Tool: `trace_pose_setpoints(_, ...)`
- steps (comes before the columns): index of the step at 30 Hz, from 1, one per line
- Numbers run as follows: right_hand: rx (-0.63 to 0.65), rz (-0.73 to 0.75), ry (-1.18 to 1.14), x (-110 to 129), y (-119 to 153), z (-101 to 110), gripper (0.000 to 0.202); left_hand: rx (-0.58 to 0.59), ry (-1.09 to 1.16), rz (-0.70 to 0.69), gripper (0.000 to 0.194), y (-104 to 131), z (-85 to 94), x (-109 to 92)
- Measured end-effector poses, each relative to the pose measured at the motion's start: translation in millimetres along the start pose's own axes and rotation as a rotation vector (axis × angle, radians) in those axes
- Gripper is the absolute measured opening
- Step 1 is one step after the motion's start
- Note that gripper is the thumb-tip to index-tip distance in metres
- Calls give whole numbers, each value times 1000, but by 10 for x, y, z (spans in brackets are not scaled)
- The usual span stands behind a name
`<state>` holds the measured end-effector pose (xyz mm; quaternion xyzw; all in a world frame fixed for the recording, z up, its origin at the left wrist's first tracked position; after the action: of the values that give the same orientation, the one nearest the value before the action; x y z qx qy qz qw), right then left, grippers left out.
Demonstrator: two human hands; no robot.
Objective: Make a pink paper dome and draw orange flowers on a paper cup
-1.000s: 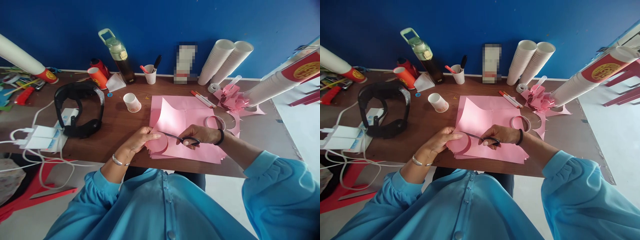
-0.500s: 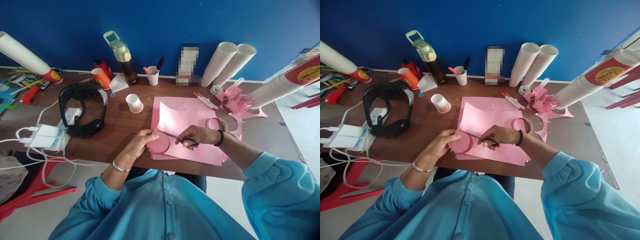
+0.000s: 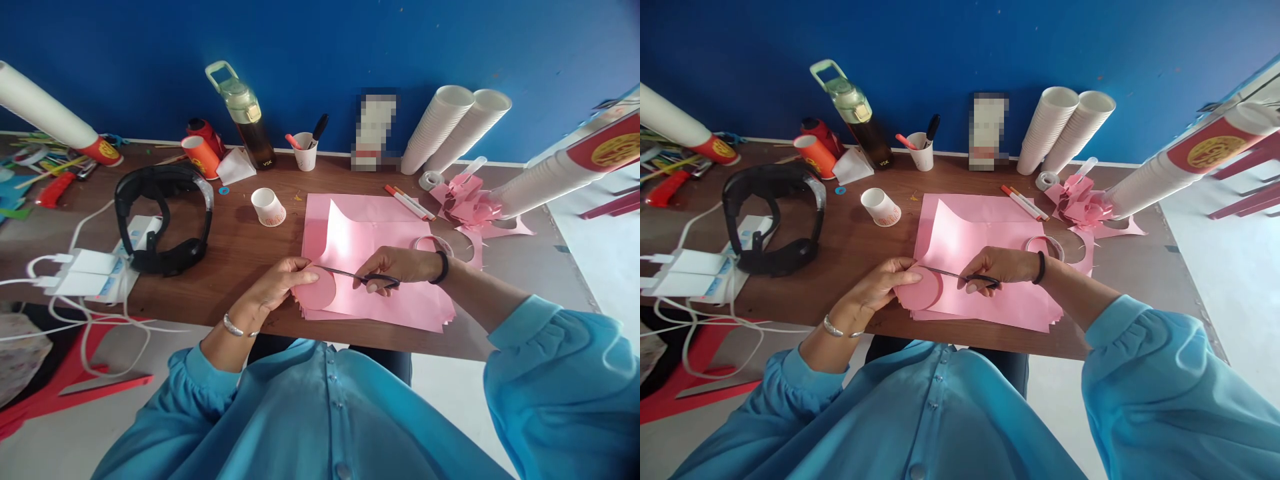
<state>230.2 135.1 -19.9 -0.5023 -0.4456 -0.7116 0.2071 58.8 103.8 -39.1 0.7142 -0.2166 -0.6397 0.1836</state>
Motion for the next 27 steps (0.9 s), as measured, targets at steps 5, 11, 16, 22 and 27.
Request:
trace_pose_setpoints(5,7,4,-8,-1,-5,-4,53,29,-7,-3,33,-20,12,-6)
trace_pose_setpoints(11,23,8,7,42,-40,-35,55,52,-18,29,35,-23,-3,-14)
trace_pose_setpoints(16,25,-1,43,77,-75,-43,54,83,-26,39,33,-7,-36,-35)
trace_pose_setpoints(22,52,-11,54,103,-75,-38,50,117,-58,33,31,2,-45,-51)
trace_pose_setpoints(27,77,3,82,96,-65,-10,50,165,-98,9,32,25,-66,-79)
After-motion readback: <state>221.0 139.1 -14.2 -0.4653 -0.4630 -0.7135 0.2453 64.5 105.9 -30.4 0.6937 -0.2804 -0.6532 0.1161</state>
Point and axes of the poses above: each hand's wrist, its own y-axis away from the middle knuckle, its own z-axis out of the back of the hand, x = y × z, the point moved 9 cm from there along -y, towards the middle knuckle, and after that the axes turned 15 degrees about -x, right-handed, at the moved point
